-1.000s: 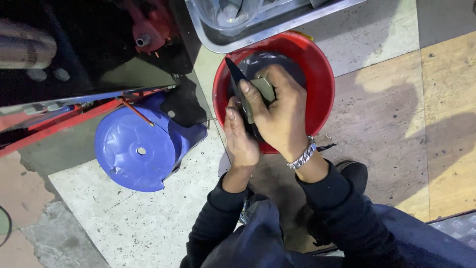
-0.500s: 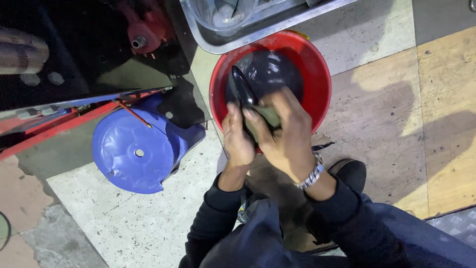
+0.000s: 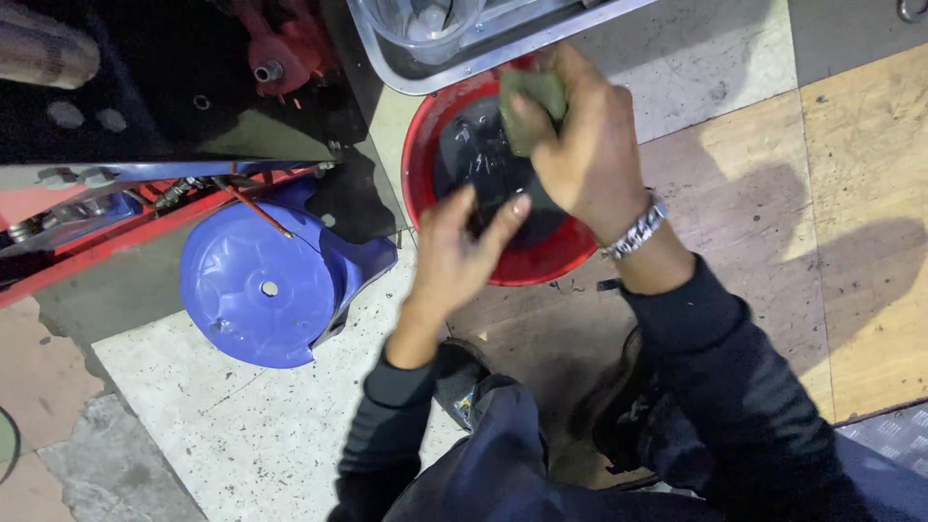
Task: The person scrubs a black plastic part with a green sponge in a red bucket of water, then rinses it. They move to a workbench and dry the part with a blue cloth.
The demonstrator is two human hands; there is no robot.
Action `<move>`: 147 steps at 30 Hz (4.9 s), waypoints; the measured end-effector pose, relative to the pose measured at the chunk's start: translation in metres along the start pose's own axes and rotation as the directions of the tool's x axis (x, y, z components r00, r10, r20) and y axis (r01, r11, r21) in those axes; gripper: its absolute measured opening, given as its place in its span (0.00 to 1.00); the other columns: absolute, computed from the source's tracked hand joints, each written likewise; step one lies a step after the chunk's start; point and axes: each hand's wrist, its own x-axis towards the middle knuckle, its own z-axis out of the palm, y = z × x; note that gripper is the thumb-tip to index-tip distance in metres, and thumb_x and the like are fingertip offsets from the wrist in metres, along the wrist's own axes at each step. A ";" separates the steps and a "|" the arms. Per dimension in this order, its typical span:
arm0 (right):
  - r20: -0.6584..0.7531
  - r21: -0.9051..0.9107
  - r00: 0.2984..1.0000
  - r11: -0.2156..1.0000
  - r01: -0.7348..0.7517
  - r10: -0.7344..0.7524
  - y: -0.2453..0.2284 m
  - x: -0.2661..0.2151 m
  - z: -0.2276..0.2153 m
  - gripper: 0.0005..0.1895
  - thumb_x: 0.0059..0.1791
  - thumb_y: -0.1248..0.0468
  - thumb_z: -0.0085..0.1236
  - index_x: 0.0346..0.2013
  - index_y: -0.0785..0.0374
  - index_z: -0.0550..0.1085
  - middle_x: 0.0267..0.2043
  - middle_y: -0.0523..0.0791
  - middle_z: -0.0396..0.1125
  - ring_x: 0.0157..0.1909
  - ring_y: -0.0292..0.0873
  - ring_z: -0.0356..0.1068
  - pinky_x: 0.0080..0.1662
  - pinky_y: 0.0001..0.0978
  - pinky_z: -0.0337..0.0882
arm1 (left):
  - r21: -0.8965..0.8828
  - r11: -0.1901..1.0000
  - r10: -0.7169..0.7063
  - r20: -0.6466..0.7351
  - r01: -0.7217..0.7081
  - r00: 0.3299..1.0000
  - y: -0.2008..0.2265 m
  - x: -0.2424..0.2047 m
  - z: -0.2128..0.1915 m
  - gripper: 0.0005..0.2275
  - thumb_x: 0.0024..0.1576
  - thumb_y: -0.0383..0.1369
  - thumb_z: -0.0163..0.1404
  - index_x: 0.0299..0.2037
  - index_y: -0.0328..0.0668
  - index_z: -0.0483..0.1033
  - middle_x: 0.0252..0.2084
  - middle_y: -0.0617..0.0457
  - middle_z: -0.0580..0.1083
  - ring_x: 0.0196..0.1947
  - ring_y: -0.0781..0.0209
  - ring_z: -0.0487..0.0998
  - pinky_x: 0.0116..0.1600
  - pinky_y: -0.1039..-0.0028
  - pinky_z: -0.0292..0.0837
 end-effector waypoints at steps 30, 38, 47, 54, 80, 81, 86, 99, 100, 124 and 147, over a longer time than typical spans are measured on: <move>0.355 -0.574 0.908 0.819 0.023 0.223 0.020 -0.021 -0.013 0.17 0.47 0.63 0.63 0.51 0.53 0.78 0.46 0.51 0.75 0.52 0.59 0.74 0.51 0.52 0.75 | 0.861 0.499 -0.295 0.273 -0.096 0.916 -0.014 0.043 0.012 0.11 0.58 0.33 0.45 0.41 0.41 0.81 0.34 0.45 0.79 0.38 0.44 0.83 0.39 0.55 0.78; 0.289 -0.564 0.946 0.825 0.042 0.149 0.013 -0.018 -0.016 0.14 0.49 0.62 0.61 0.50 0.54 0.75 0.35 0.48 0.75 0.42 0.56 0.77 0.46 0.51 0.76 | 0.871 0.473 -0.411 0.350 -0.131 0.842 0.000 0.049 0.010 0.11 0.50 0.30 0.59 0.41 0.34 0.81 0.33 0.40 0.80 0.36 0.41 0.83 0.35 0.52 0.81; 0.312 -0.460 0.915 0.883 -0.091 0.257 0.014 -0.005 -0.006 0.18 0.47 0.60 0.65 0.51 0.52 0.77 0.43 0.47 0.77 0.49 0.59 0.75 0.49 0.55 0.76 | 0.861 0.508 -0.498 0.276 0.020 0.822 0.021 0.047 -0.016 0.13 0.54 0.41 0.56 0.43 0.43 0.84 0.39 0.44 0.81 0.43 0.40 0.84 0.46 0.53 0.80; 0.562 -0.052 0.815 0.977 0.208 -0.144 0.023 -0.029 -0.007 0.18 0.54 0.63 0.53 0.57 0.67 0.73 0.49 0.59 0.72 0.54 0.65 0.70 0.51 0.60 0.70 | 0.621 0.782 -0.227 0.364 -0.054 0.904 0.062 0.046 -0.057 0.11 0.54 0.34 0.58 0.45 0.43 0.82 0.41 0.41 0.81 0.47 0.36 0.81 0.53 0.47 0.74; 0.719 -0.673 0.606 0.559 0.484 0.341 0.212 -0.006 0.150 0.13 0.48 0.59 0.51 0.36 0.56 0.83 0.37 0.45 0.77 0.46 0.48 0.78 0.42 0.48 0.79 | 0.826 0.444 -0.534 0.554 -0.347 0.638 -0.045 0.070 0.027 0.10 0.57 0.36 0.52 0.41 0.42 0.84 0.44 0.47 0.81 0.50 0.44 0.82 0.51 0.55 0.79; 0.708 -0.694 0.627 0.483 0.533 0.324 0.202 -0.005 0.149 0.13 0.48 0.58 0.49 0.40 0.57 0.80 0.39 0.45 0.75 0.46 0.48 0.74 0.39 0.48 0.75 | 0.875 0.403 -0.612 0.475 -0.267 0.632 -0.022 0.068 0.026 0.14 0.58 0.35 0.50 0.50 0.40 0.81 0.50 0.47 0.79 0.54 0.48 0.80 0.55 0.63 0.77; 0.685 -0.725 0.690 0.122 0.678 0.233 0.158 -0.003 0.135 0.20 0.50 0.58 0.42 0.55 0.58 0.69 0.49 0.46 0.67 0.48 0.49 0.60 0.30 0.46 0.61 | 0.874 0.442 -0.609 0.457 -0.200 0.648 -0.012 0.048 0.015 0.17 0.63 0.33 0.45 0.59 0.35 0.77 0.57 0.44 0.77 0.59 0.50 0.76 0.63 0.67 0.72; 0.803 -0.535 0.408 -0.226 0.814 -0.433 0.086 0.017 0.060 0.19 0.54 0.60 0.41 0.46 0.67 0.78 0.56 0.62 0.61 0.54 0.69 0.58 0.47 0.64 0.61 | 0.861 0.312 -0.434 0.506 -0.402 0.746 -0.033 0.047 0.018 0.09 0.60 0.27 0.46 0.41 0.37 0.81 0.42 0.50 0.80 0.46 0.50 0.81 0.48 0.62 0.81; 0.668 -0.614 0.399 -0.163 0.772 -0.628 0.091 0.018 0.063 0.19 0.54 0.63 0.40 0.49 0.73 0.75 0.55 0.65 0.60 0.48 0.71 0.59 0.39 0.62 0.63 | 0.855 0.322 -0.453 0.515 -0.405 0.727 -0.032 0.048 0.016 0.09 0.60 0.26 0.46 0.42 0.38 0.81 0.43 0.50 0.79 0.47 0.49 0.80 0.47 0.62 0.81; 0.923 -0.382 0.288 -0.522 0.763 -0.255 0.071 0.045 0.034 0.22 0.58 0.58 0.32 0.55 0.61 0.74 0.52 0.52 0.64 0.53 0.55 0.62 0.48 0.50 0.64 | 0.798 0.453 -0.611 0.603 -0.398 0.513 -0.013 0.062 0.011 0.12 0.58 0.25 0.52 0.51 0.45 0.79 0.50 0.54 0.79 0.48 0.49 0.81 0.46 0.63 0.81; 0.709 -0.519 0.575 0.250 0.818 -0.409 0.017 0.023 0.010 0.03 0.46 0.58 0.60 0.34 0.48 0.78 0.39 0.38 0.72 0.40 0.44 0.73 0.39 0.38 0.72 | 0.762 0.475 -0.366 0.626 -0.441 0.688 -0.064 0.041 0.026 0.13 0.57 0.25 0.47 0.49 0.51 0.78 0.46 0.54 0.76 0.50 0.48 0.78 0.47 0.61 0.76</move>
